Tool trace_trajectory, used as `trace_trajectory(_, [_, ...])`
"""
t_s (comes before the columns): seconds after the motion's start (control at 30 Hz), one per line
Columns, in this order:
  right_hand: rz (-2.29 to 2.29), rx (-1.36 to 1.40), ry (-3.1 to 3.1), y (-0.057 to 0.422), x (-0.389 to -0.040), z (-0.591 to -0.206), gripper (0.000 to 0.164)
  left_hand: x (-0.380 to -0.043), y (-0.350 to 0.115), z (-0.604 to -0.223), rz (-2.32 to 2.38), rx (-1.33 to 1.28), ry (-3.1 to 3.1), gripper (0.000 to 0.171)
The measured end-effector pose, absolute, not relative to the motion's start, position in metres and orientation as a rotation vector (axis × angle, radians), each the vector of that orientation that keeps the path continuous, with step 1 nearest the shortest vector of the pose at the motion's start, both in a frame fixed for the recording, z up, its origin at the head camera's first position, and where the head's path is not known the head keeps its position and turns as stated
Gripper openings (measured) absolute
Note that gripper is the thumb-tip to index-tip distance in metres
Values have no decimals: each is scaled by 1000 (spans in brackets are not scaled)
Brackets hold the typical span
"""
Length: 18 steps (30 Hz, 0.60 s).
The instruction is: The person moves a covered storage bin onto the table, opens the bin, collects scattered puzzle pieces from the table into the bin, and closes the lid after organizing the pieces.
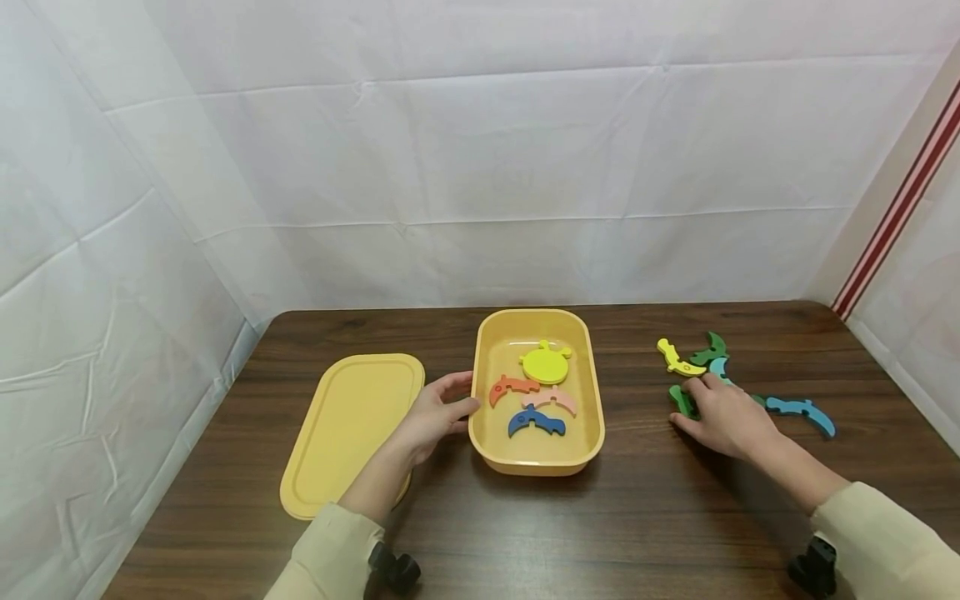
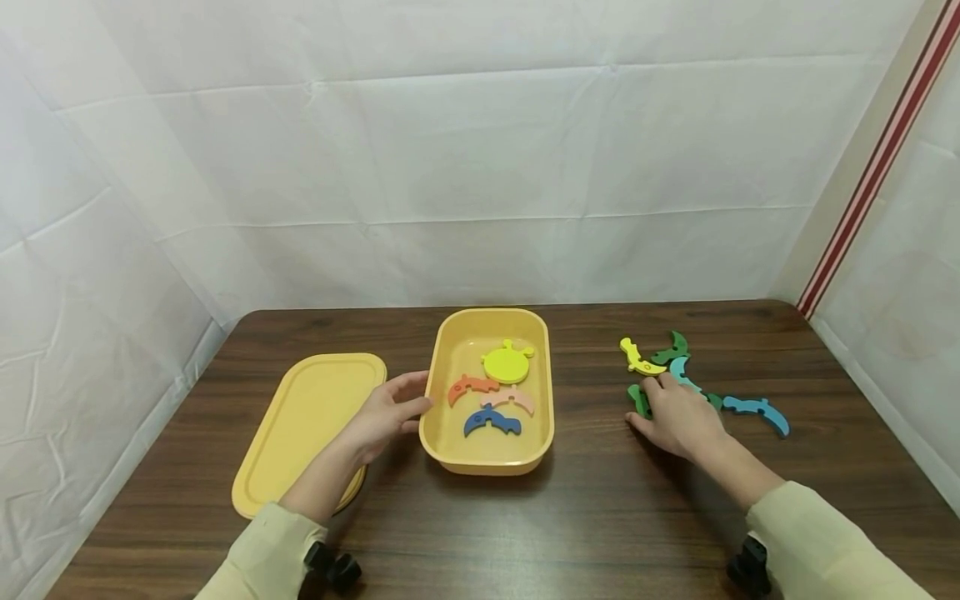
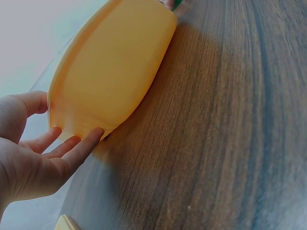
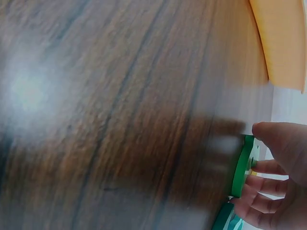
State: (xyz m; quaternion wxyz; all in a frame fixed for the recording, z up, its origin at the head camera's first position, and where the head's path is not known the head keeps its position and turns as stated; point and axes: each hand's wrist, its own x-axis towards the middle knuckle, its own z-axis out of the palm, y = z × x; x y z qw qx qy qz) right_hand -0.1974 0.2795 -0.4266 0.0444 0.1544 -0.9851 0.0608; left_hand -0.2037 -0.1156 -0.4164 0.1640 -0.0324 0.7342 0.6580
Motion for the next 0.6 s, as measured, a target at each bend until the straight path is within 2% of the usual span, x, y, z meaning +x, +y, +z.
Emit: trace_trajectory(0.6, [143, 513, -3031, 272, -200, -424, 35, -203, -115, -417, 1888, -88, 2089, 48])
